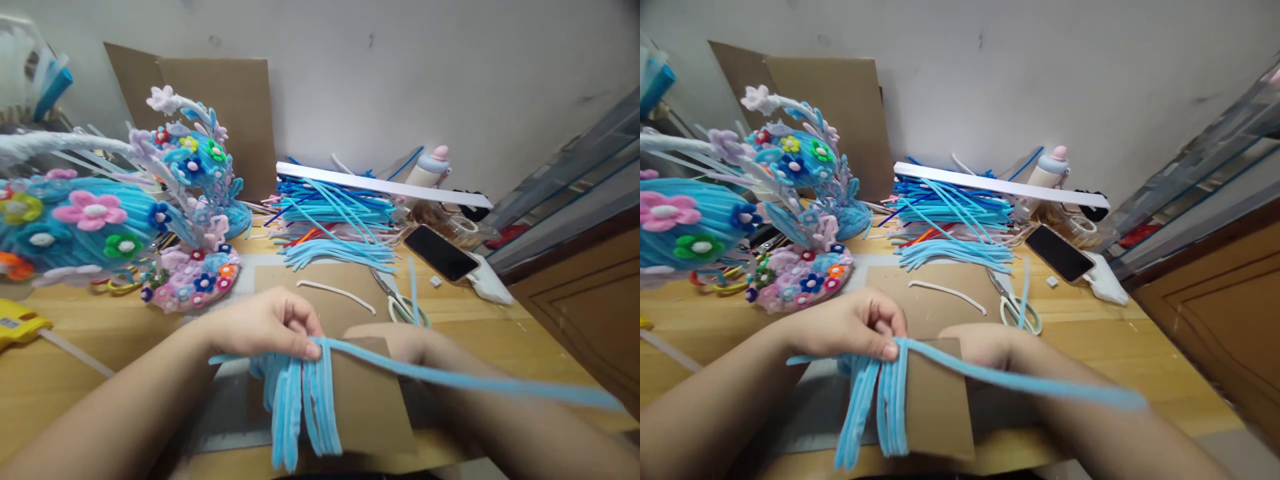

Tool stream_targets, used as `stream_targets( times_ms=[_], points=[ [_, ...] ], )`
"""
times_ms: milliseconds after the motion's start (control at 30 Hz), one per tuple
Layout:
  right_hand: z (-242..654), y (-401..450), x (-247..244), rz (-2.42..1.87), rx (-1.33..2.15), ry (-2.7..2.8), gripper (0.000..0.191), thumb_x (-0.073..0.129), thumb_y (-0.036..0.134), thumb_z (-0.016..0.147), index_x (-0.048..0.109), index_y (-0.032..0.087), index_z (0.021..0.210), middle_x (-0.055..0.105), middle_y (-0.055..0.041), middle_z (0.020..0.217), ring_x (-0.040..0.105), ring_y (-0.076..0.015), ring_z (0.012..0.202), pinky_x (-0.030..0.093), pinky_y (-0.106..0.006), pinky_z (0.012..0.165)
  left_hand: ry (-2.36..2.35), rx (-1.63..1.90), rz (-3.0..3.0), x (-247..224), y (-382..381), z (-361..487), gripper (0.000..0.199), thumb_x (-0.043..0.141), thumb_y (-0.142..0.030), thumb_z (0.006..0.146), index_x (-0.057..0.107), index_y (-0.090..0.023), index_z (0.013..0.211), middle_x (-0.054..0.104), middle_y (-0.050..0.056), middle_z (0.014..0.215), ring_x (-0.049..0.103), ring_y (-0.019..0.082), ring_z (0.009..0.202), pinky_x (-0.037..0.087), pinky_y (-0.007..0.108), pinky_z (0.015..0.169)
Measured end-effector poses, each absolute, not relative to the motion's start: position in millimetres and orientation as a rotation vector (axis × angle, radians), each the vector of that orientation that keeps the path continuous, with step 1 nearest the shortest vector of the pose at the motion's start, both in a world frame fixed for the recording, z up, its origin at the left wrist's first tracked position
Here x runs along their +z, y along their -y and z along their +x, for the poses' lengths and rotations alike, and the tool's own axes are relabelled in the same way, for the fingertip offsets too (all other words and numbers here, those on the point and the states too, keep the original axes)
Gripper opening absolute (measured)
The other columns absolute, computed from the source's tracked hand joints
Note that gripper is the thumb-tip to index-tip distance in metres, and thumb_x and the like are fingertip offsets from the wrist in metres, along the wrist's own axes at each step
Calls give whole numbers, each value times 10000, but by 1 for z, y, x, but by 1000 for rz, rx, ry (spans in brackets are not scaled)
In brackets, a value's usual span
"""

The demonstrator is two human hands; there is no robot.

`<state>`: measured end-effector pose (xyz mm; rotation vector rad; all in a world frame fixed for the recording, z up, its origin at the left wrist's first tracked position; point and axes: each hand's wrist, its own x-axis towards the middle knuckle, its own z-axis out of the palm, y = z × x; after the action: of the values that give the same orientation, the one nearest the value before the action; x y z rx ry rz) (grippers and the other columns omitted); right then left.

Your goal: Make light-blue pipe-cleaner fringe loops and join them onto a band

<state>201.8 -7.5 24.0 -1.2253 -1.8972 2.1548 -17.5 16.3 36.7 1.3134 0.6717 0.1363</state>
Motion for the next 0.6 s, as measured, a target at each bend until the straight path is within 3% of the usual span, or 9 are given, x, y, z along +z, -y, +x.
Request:
stream_targets(
  times_ms=[100,200,333,400,600],
  points=[
    [195,-10,24,-1189,2677,1606,137,587,240,634,557,115,586,440,74,437,346,-23,365,237,-130,350,-654,9,1408,34,-9,-12,187,688,-296,673,654,-158,793,618,-21,640,487,59,522,342,155,486],
    [190,-26,30,-1270,2664,1606,142,588,242,653,562,105,623,445,68,473,283,-11,361,163,-126,333,-701,-32,1542,29,-9,-9,229,672,-364,671,651,-162,776,601,-23,628,467,70,519,327,166,473],
    [185,-34,47,-1298,2523,1833,131,531,235,703,588,121,673,436,62,502,249,-25,391,166,-147,359,-756,-46,1634,26,-12,-8,241,664,-389,657,652,-167,750,577,-26,606,452,82,517,316,176,467],
    [181,-29,58,-1344,2237,2129,137,497,205,716,596,139,648,431,60,487,276,-39,404,203,-165,379,-796,-14,1651,25,-11,-7,214,661,-370,651,657,-170,725,555,-30,581,432,85,505,302,179,453],
    [171,4,80,-1447,729,2814,173,530,192,723,593,183,562,555,9,500,409,-95,442,219,-232,429,-865,106,1649,24,-13,-8,177,627,-339,664,667,-170,699,540,-37,545,407,90,473,297,193,452]
  ],
)
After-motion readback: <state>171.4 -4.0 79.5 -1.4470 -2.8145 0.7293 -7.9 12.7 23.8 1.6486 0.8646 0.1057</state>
